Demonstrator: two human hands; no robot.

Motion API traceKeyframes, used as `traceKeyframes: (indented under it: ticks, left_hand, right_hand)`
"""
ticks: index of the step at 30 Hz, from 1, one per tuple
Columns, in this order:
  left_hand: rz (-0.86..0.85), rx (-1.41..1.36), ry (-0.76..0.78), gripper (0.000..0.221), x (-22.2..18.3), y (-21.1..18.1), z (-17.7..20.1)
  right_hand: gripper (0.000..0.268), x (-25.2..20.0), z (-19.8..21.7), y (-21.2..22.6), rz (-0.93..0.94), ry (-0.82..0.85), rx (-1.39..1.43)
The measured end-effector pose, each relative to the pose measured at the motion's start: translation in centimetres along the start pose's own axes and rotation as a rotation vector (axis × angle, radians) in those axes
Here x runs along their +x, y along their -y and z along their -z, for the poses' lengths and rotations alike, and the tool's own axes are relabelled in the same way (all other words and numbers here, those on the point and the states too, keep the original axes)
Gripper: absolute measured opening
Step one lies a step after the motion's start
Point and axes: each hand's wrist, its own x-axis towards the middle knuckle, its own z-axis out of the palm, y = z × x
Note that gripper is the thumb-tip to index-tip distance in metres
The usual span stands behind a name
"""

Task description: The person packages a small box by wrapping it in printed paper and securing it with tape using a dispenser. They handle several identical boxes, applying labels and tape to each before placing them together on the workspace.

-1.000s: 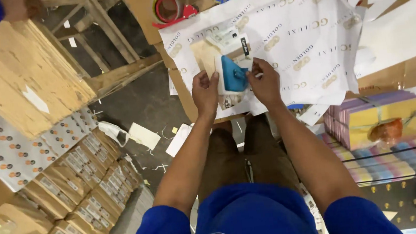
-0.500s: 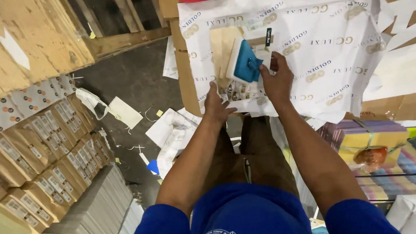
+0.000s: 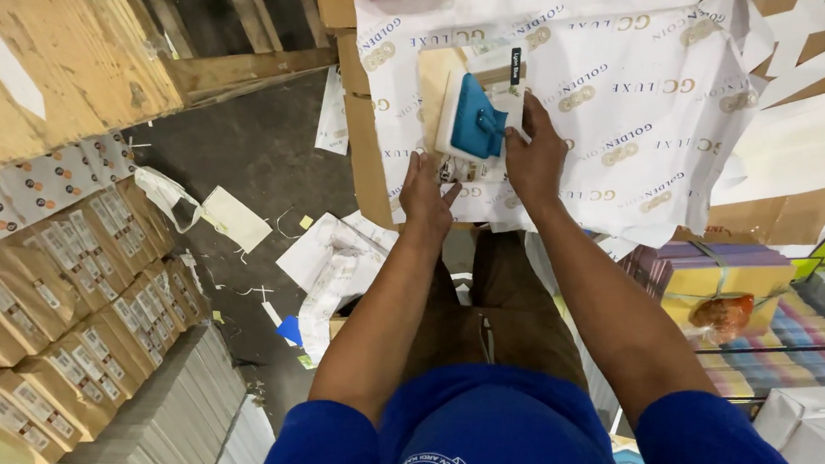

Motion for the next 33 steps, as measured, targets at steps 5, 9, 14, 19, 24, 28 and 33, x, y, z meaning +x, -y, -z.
traceKeyframes:
  ticks: [5, 9, 14, 19, 24, 28, 33]
  left_hand:
    - [-0.049, 0.019, 0.041, 0.061, -1.5, -0.6, -0.6]
    - [-0.062, 0.074, 0.065, 0.063, -1.8, -0.6, -0.8]
    - [-0.077, 0.292, 0.022, 0.066, -0.7, -0.5, 0.1]
    - [-0.397, 0.555, 0.101, 0.066, -1.5, -3.0, -0.9]
    - [-0.391, 0.676, 0.247, 0.063, -0.2, -4.3, -1.6]
    - [-0.394, 0.853, 0.23, 0.064, 0.9, -4.5, -1.7]
    - [-0.541, 1.109, 0.241, 0.053, 2.1, -4.8, -1.2]
  right_hand:
    - [0.056, 0.5, -0.5, -0.8, 0.005, 0.021, 0.026]
    - [0.057, 0.5, -0.7, -1.5, -0.027, 0.044, -0.085]
    - [0.06, 0.5, -0.4, -1.2, -0.016, 0.094, -0.12]
    - [0.067, 1.0, -0.4, -0.8, -0.069, 0.126, -0.085]
    - [0.075, 1.7, -0.9, -1.7, -0.145, 0.188, -0.088]
    - [0.077, 2.1, -1.5, -2.1, -0.196, 0.183, -0.074]
    - [0.072, 1.8, -0.9, -2.2, -0.14, 0.216, -0.158]
